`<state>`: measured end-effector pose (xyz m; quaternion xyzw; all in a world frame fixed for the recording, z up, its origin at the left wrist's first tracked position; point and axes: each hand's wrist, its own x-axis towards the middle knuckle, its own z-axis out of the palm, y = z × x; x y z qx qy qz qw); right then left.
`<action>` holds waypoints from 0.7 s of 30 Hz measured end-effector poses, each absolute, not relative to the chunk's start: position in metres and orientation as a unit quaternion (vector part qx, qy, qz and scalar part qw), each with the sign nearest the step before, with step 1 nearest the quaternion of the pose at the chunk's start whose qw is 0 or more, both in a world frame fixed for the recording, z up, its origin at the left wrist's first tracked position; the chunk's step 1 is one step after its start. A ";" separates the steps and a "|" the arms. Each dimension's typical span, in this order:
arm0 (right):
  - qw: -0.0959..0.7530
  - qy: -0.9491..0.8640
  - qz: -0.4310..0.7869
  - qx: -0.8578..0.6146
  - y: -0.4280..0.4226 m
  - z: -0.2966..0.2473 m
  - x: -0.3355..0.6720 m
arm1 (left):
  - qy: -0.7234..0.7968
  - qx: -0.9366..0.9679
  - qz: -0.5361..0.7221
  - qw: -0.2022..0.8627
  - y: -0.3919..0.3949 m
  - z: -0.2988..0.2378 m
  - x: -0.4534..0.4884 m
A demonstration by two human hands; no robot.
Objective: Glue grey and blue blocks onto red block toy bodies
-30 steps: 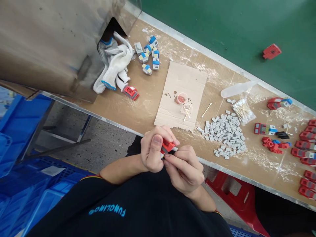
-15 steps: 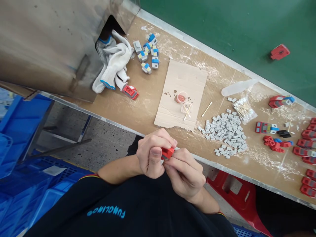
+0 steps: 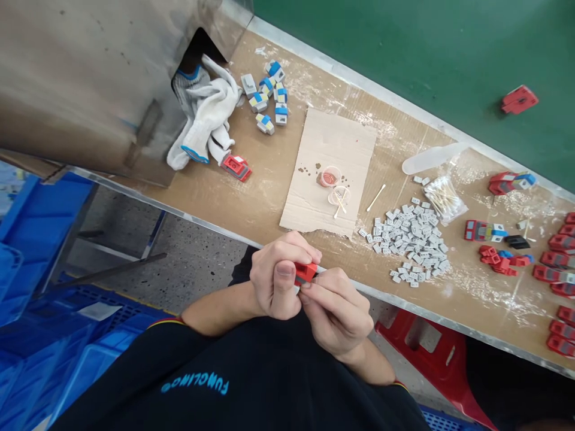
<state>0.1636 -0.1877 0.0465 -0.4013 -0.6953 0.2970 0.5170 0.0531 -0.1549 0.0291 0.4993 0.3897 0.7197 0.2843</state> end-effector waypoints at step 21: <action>0.526 -0.639 0.410 -0.382 -0.186 0.042 0.157 | 0.399 0.469 0.722 0.315 -0.160 0.033 0.052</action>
